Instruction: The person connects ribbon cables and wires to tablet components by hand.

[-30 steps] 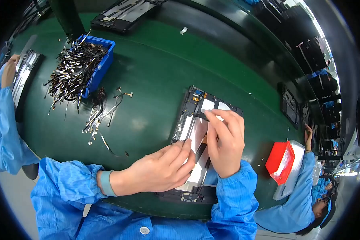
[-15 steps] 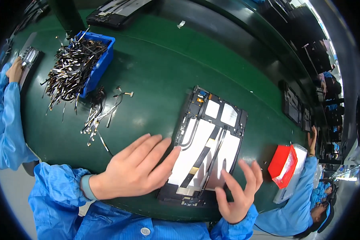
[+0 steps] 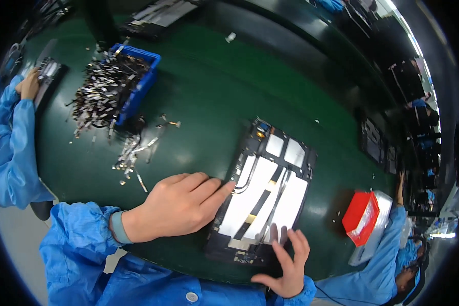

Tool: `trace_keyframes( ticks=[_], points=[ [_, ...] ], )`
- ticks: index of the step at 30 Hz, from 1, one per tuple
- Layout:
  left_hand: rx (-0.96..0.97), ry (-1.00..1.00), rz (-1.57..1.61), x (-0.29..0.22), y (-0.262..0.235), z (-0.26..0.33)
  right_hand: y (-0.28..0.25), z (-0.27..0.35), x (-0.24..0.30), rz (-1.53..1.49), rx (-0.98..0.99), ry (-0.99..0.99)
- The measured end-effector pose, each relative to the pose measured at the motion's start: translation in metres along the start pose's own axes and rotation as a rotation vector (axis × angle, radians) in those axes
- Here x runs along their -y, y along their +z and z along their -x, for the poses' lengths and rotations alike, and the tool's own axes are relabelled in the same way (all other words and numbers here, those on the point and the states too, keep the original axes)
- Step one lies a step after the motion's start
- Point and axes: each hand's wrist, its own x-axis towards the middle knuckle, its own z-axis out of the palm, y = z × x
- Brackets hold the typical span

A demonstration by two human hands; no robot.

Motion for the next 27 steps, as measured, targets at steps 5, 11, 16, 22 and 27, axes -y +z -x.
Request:
trace_keyframes(
  ticks=[5,11,16,22,27],
  points=[
    [-0.144,0.140,0.027,0.028,-0.015,0.002,0.021,0.011,-0.005,0.032,-0.123,-0.039],
    [-0.293,-0.147,-0.181,0.078,-0.005,-0.010,0.020,-0.060,-0.030,-0.006,-0.248,-0.044],
    [-0.276,-0.122,-0.355,0.079,-0.004,-0.003,0.017,-0.189,-0.055,-0.008,-0.359,-0.186],
    [-0.316,-0.069,-0.377,0.083,0.000,-0.013,0.013,-0.295,-0.089,0.048,-0.452,-0.217],
    [-0.487,-0.111,-0.206,0.082,-0.018,-0.018,0.023,-0.303,-0.043,0.126,-0.553,-0.247]
  ],
)
